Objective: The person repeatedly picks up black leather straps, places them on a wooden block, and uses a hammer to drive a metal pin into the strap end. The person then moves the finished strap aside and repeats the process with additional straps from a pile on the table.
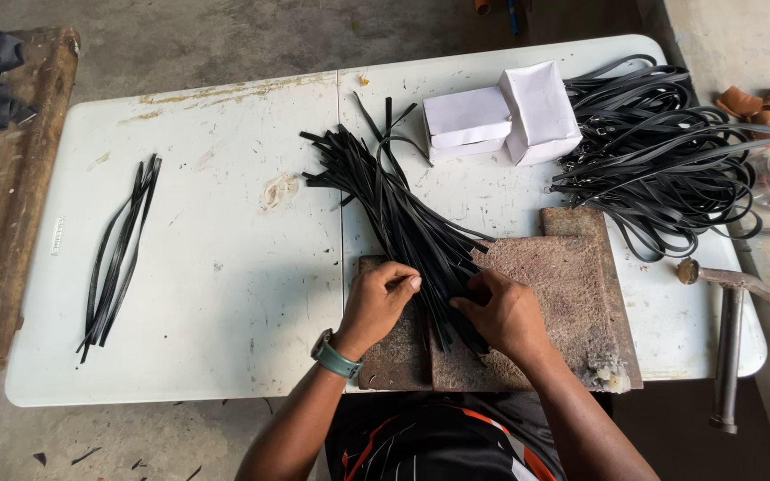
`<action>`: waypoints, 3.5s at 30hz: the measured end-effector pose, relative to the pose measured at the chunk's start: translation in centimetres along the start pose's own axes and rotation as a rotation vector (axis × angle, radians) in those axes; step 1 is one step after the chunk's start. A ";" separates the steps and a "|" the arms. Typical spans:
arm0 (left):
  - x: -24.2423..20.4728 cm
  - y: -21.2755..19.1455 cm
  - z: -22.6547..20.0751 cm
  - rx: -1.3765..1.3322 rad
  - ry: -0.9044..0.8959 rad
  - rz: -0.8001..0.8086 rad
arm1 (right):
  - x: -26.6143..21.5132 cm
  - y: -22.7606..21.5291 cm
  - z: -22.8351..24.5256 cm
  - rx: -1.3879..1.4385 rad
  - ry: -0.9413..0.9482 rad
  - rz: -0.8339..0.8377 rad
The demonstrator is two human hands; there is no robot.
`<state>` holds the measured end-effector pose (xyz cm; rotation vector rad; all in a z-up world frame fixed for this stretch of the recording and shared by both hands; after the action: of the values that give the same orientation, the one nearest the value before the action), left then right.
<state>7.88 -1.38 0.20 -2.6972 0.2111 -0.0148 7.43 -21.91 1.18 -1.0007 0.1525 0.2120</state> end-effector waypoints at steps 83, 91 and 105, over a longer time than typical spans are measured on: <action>17.2 -0.5 4.6 1.312 0.556 0.733 | -6.6 1.2 -8.3 0.601 0.228 -0.140; 11.6 -8.5 12.3 1.168 -0.120 0.625 | -5.8 2.2 -10.4 0.793 0.179 -0.204; 0.2 -4.5 1.4 -1.035 -0.140 0.485 | 0.3 5.4 8.8 1.013 -0.564 0.465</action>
<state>8.83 3.22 0.81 -3.5233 1.0725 0.5714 6.61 -11.65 1.36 0.1368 -0.0374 0.7440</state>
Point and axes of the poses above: each hand's wrist, its own x-axis towards the middle knuckle, its own y-axis out of the palm, z = x × y, the point moved 8 cm from there along x, towards the middle knuckle, and after that the axes turned 3 degrees about -y, right-handed, at the moved point
